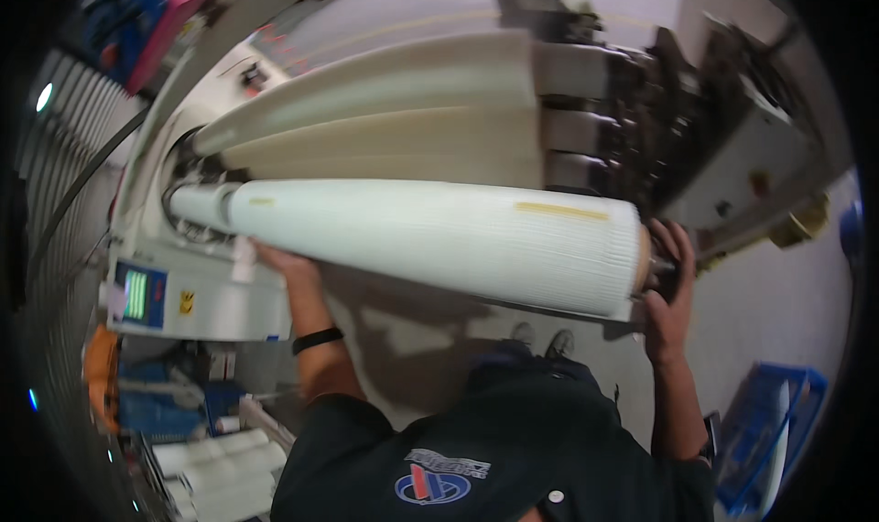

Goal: The worker uses an air nozzle to clean a machine, then removes finished rolls of white mesh and replaces them with new rolls on the spindle.

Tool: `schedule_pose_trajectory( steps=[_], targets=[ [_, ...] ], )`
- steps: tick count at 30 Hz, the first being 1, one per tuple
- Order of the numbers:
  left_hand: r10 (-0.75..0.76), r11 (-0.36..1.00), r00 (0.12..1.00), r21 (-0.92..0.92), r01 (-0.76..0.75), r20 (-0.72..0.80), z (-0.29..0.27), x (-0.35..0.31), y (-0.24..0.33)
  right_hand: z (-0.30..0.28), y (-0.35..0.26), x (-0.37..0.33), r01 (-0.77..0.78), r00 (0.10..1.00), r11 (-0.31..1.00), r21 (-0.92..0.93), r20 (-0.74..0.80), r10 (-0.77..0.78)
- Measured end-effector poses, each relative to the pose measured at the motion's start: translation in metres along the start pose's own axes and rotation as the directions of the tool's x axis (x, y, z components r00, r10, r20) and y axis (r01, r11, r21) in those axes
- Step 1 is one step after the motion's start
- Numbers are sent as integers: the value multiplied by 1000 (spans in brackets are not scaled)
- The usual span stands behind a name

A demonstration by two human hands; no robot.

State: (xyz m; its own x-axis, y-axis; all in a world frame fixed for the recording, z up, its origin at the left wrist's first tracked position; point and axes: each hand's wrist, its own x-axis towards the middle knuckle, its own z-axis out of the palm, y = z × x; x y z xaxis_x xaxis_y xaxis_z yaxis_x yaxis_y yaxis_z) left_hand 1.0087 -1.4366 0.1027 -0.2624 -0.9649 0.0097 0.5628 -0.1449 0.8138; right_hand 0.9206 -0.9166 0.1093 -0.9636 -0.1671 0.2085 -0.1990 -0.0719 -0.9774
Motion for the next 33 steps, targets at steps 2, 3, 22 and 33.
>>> schedule_pose_trajectory(
  steps=[2,3,22,33],
  targets=[
    [35,999,999,15,-36,19,-13,2,2,-1,2,2,14,999,1000,-13,45,-14],
    [-31,999,998,-13,32,45,-6,-8,1,2,7,0,11,1000,999,30,26,-11],
    [-469,835,846,-187,518,252,50,-222,-66,-281,66,-7,96,933,965,245,-360,-2],
    [-685,610,559,-53,791,467,137,-476,-142,-617,44,-43,229,848,972,51,-501,-174]
  ],
)
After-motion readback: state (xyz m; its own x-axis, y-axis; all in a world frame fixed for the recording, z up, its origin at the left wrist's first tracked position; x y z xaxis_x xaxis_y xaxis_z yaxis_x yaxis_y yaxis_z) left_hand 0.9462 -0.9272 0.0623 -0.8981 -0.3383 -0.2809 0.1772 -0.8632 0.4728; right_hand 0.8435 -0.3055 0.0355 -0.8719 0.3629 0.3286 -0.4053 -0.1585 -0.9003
